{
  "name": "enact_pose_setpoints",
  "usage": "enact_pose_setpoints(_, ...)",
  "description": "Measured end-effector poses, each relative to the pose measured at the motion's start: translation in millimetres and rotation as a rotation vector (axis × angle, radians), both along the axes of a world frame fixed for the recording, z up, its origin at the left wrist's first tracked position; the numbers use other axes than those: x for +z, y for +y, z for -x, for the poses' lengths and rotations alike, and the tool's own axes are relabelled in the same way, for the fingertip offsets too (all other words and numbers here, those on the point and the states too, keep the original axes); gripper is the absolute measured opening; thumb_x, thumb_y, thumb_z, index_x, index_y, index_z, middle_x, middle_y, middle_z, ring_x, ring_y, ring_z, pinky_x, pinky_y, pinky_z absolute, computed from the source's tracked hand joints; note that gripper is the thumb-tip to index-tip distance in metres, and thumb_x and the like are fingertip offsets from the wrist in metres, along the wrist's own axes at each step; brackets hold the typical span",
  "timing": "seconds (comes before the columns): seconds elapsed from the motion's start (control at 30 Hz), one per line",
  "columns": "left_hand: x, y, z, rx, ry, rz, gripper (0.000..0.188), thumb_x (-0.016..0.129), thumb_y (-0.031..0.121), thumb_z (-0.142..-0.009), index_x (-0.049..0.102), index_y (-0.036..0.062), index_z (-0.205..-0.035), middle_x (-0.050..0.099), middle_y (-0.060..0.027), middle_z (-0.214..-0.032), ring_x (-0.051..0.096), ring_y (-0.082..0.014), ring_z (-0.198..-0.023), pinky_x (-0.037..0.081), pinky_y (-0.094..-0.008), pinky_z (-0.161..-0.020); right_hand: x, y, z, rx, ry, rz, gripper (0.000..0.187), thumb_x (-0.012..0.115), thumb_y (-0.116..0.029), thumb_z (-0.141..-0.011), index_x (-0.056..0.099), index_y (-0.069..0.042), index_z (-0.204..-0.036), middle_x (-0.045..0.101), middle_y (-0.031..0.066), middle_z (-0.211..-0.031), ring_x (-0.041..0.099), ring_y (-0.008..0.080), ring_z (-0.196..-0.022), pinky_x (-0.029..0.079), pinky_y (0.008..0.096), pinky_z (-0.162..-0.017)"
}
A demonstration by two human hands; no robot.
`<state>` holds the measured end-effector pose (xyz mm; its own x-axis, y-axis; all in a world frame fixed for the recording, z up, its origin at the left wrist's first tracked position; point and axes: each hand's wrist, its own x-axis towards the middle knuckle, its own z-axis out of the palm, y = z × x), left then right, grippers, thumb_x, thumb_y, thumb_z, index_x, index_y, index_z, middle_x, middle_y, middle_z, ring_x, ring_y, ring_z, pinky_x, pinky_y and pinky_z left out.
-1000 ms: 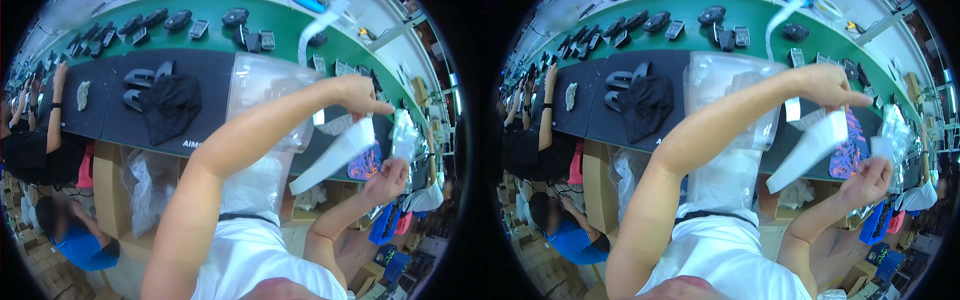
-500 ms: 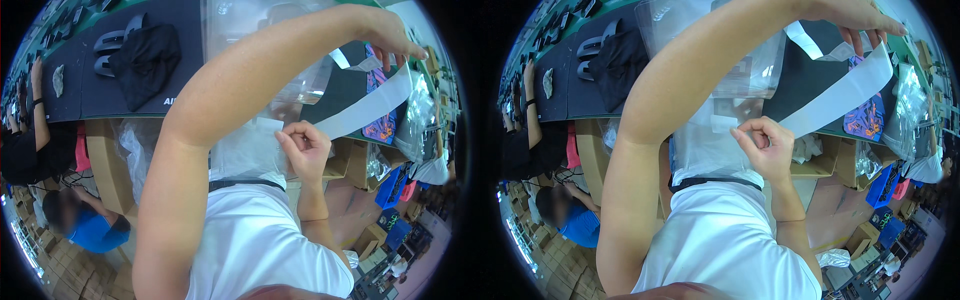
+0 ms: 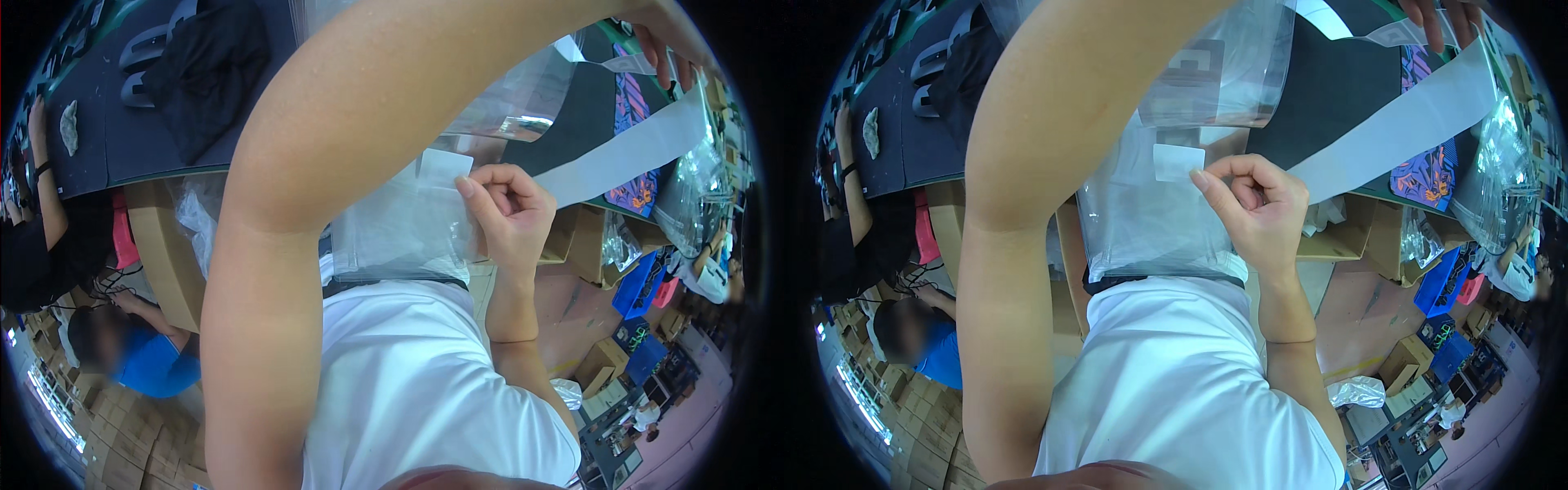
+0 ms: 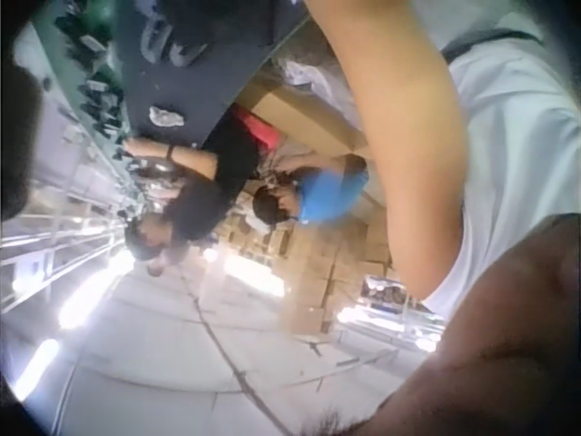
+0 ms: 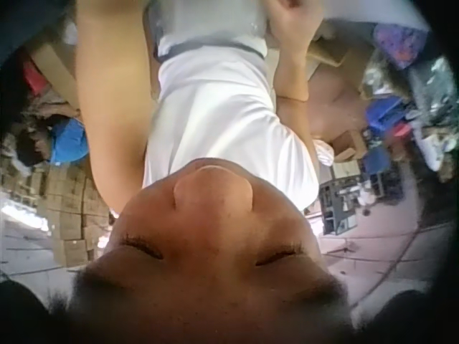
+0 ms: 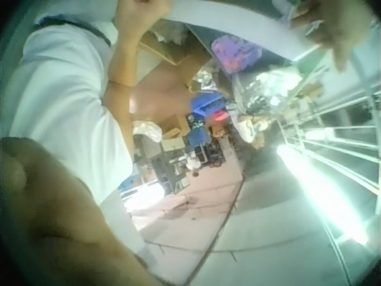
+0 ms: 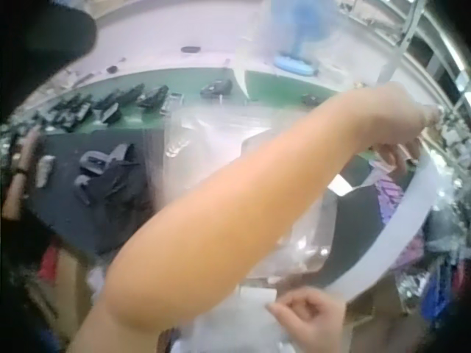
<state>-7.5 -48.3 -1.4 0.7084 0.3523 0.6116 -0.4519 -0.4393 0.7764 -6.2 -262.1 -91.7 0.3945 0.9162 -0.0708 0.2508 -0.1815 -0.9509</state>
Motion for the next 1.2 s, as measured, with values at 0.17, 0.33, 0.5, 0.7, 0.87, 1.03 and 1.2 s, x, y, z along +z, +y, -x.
enact_pose_setpoints(0.17, -10, -6, -8, -0.062, 0.092, 0.066, 0.059, 0.051, 0.045, -0.098, 0.066, -0.0115, -0.105, 0.072, -0.0169, -0.095, 0.071, -0.0256, -0.068, 0.057, -0.0347, -0.066, -2, 0, 2, -0.014, -0.100, -0.014, 0.013, 0.083, -0.008, -0.077, 0.072, -0.001, -0.080, 0.032, -0.0090, -0.053, 0.027, 0.0003, -0.050, 0.019, 0.0202, -0.047)
enact_pose_setpoints(0.33, -15, -8, -16, -0.107, 0.179, 0.122, 0.060, 0.053, 0.048, -0.097, 0.067, -0.0093, -0.107, 0.072, -0.0152, -0.099, 0.072, -0.0244, -0.073, 0.057, -0.0337, -0.070, -10, 0, 7, -0.047, -0.286, -0.125, 0.014, 0.084, -0.006, -0.076, 0.071, -0.003, -0.081, 0.036, -0.0079, -0.054, 0.026, 0.0005, -0.049, 0.020, 0.0206, -0.046)
enact_pose_setpoints(0.5, -12, -7, -30, -0.153, 0.260, 0.159, 0.061, 0.054, 0.051, -0.095, 0.068, -0.0071, -0.109, 0.072, -0.0135, -0.103, 0.072, -0.0233, -0.077, 0.057, -0.0327, -0.073, -17, 3, 10, -0.021, -0.466, -0.343, 0.021, 0.080, 0.003, -0.072, 0.071, -0.004, -0.089, 0.054, -0.0009, -0.068, 0.046, 0.0100, -0.058, 0.035, 0.0235, -0.052)
enact_pose_setpoints(0.7, 5, 2, -39, -0.170, 0.371, 0.185, 0.063, 0.056, 0.054, -0.094, 0.069, -0.0044, -0.111, 0.073, -0.0115, -0.107, 0.073, -0.0218, -0.082, 0.056, -0.0315, -0.078, 10, -12, 18, 0.602, -0.837, -0.078, 0.090, 0.077, -0.043, -0.073, 0.044, -0.004, -0.146, 0.035, 0.0113, -0.157, 0.033, 0.0287, -0.145, 0.015, 0.0524, -0.115)
enact_pose_setpoints(0.87, 23, 7, -22, -0.161, 0.478, 0.195, 0.064, 0.057, 0.057, -0.092, 0.070, -0.0022, -0.113, 0.073, -0.0098, -0.111, 0.073, -0.0207, -0.087, 0.056, -0.0305, -0.081, 18, -22, 9, 0.765, -0.849, 0.086, 0.105, 0.079, -0.052, -0.067, 0.037, -0.003, -0.150, 0.029, 0.0122, -0.160, 0.025, 0.0301, -0.149, 0.014, 0.0573, -0.116)
enact_pose_setpoints(1.03, 36, 8, -45, -0.142, 0.564, 0.071, 0.058, 0.057, 0.056, -0.091, 0.076, 0.0021, -0.100, 0.074, -0.0131, -0.104, 0.073, -0.0229, -0.089, 0.055, -0.0349, -0.087, 37, -23, -14, 0.871, -0.862, 0.091, 0.100, 0.079, -0.051, -0.067, 0.040, -0.010, -0.150, 0.026, 0.0121, -0.161, 0.022, 0.0333, -0.149, 0.018, 0.0593, -0.115)
enact_pose_setpoints(1.2, 29, 10, -37, -0.140, 0.499, 0.157, 0.059, 0.059, 0.051, -0.093, 0.072, -0.0053, -0.103, 0.073, -0.0133, -0.103, 0.074, -0.0236, -0.081, 0.058, -0.0339, -0.082, 51, -1, -45, 1.212, -0.687, -0.025, 0.052, 0.079, -0.033, -0.072, 0.069, -0.022, -0.122, 0.040, 0.0132, -0.154, 0.031, 0.0402, -0.145, 0.024, 0.0609, -0.113)
